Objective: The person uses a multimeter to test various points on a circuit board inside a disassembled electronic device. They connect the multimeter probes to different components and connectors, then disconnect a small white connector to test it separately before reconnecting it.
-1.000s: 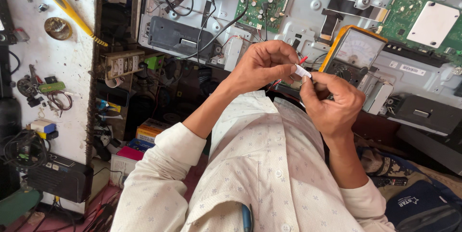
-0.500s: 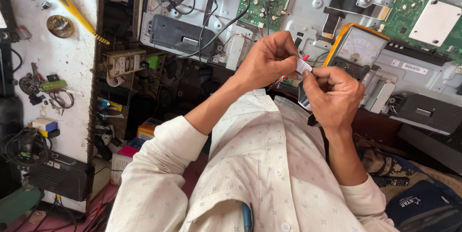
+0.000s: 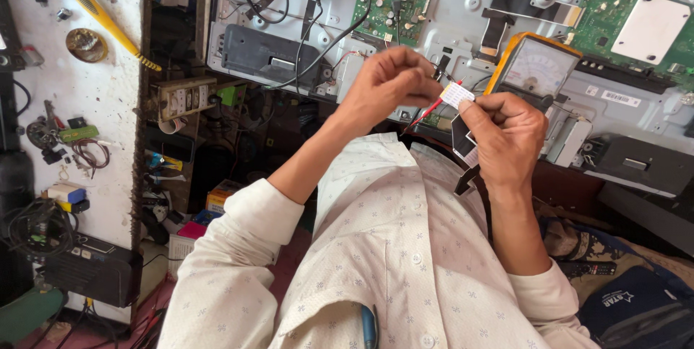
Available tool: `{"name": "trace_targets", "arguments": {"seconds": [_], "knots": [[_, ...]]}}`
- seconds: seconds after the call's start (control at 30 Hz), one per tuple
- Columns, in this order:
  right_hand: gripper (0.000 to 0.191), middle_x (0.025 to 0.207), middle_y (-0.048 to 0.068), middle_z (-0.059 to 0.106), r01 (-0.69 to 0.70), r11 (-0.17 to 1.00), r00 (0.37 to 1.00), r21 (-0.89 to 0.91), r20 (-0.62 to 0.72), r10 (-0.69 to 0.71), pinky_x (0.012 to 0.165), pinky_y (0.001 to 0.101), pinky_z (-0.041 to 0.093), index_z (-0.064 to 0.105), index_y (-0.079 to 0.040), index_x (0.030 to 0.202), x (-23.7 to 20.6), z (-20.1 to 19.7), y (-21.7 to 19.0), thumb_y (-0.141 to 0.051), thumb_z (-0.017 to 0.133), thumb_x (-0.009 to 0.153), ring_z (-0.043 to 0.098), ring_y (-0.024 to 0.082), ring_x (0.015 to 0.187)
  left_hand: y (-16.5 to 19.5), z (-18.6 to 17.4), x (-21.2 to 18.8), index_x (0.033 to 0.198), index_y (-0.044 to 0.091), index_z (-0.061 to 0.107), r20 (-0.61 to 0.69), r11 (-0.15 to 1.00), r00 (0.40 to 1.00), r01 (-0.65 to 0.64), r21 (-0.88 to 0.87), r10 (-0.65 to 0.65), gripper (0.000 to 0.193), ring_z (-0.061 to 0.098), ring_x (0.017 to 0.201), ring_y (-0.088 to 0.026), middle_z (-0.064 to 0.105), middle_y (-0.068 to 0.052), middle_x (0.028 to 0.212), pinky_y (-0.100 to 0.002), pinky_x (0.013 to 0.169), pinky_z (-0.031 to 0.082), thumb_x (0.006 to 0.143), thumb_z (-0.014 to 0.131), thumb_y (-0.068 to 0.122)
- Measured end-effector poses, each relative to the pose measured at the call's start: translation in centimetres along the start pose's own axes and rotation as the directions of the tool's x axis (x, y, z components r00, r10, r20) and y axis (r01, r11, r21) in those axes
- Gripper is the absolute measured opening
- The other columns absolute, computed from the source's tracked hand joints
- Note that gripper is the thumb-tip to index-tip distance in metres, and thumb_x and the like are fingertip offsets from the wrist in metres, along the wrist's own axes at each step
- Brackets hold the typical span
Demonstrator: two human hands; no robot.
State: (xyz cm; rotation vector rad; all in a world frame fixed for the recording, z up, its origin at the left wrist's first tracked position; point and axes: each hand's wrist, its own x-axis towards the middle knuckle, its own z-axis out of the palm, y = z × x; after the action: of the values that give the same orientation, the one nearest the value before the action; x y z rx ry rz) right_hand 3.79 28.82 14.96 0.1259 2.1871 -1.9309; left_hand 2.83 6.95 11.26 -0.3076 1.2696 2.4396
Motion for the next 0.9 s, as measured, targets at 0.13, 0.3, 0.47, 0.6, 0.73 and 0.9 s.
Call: {"name": "trace_targets", "arguments": {"seconds": [0.13, 0.3, 0.47, 0.6, 0.73, 0.9], "knots": [[0.004, 0.084, 0.001, 0.071, -0.024, 0.998, 0.999, 0.050, 0.029, 0.023, 0.064, 0.0168, 0.047, 0.072, 0.003, 0.097, 0.1, 0.1, 0.6, 0.001, 0.076, 0.097, 0.060, 0.001, 0.071, -1.3, 0.4, -0.2, 0.109, -0.005, 0.066, 0.016, 0.997, 0.998, 0.053, -0.061, -0.052, 0.017, 0.077, 0.092, -0.022, 0.072, -0.012, 0.101, -0.037, 0.086, 0.066, 0.100, 0.060, 0.009], [0.004, 0.087, 0.003, 0.073, -0.054, 0.996, 0.998, 0.073, 0.036, 0.051, 0.066, 0.0171, 0.048, 0.072, 0.003, 0.097, 0.3, 0.2, 1.2, 0.002, 0.075, 0.098, 0.062, 0.002, 0.073, -1.9, 0.6, 0.6, 0.107, -0.006, 0.066, 0.035, 0.995, 0.997, 0.070, -0.076, -0.068, 0.016, 0.076, 0.090, -0.022, 0.073, -0.015, 0.101, -0.039, 0.086, 0.067, 0.100, 0.061, 0.008], [0.003, 0.087, 0.004, 0.073, -0.105, 0.989, 0.994, 0.105, 0.044, 0.101, 0.068, 0.0180, 0.050, 0.073, 0.003, 0.097, 0.4, 0.0, 1.5, 0.001, 0.074, 0.097, 0.063, 0.003, 0.073, -1.9, 0.2, 0.2, 0.105, -0.006, 0.066, 0.081, 0.977, 0.994, 0.092, -0.191, -0.077, 0.014, 0.077, 0.091, -0.024, 0.074, -0.016, 0.102, -0.041, 0.086, 0.062, 0.098, 0.058, 0.002], [0.002, 0.088, 0.004, 0.073, -0.122, 0.983, 0.992, 0.140, 0.050, 0.116, 0.069, 0.0185, 0.050, 0.073, 0.003, 0.097, 0.5, 0.0, 1.8, 0.002, 0.074, 0.096, 0.064, 0.003, 0.074, -2.2, 0.1, 0.2, 0.105, -0.007, 0.066, 0.051, 0.955, 0.991, 0.132, -0.264, -0.123, 0.013, 0.076, 0.095, -0.024, 0.074, -0.017, 0.105, -0.041, 0.087, 0.061, 0.099, 0.059, 0.002], [0.003, 0.088, 0.004, 0.073, -0.106, 0.986, 0.994, 0.125, 0.053, 0.100, 0.068, 0.0184, 0.049, 0.072, 0.003, 0.097, 0.7, 0.1, 2.0, 0.002, 0.075, 0.097, 0.063, 0.003, 0.074, -2.6, -0.1, 0.2, 0.107, -0.005, 0.067, 0.031, 0.941, 0.986, 0.163, -0.295, -0.162, 0.013, 0.076, 0.095, -0.024, 0.074, -0.017, 0.105, -0.041, 0.089, 0.066, 0.098, 0.060, 0.001], [0.009, 0.082, 0.000, 0.069, -0.041, 0.995, 0.997, -0.086, 0.056, 0.046, 0.061, 0.0181, 0.043, 0.073, 0.004, 0.097, 0.5, 0.5, 1.7, -0.004, 0.077, 0.099, 0.057, 0.001, 0.070, -3.6, -0.3, -0.3, 0.109, -0.003, 0.069, 0.007, 0.947, 0.987, 0.156, -0.281, -0.161, 0.015, 0.076, 0.090, -0.023, 0.073, -0.014, 0.102, -0.040, 0.083, 0.062, 0.097, 0.068, 0.005]]}}
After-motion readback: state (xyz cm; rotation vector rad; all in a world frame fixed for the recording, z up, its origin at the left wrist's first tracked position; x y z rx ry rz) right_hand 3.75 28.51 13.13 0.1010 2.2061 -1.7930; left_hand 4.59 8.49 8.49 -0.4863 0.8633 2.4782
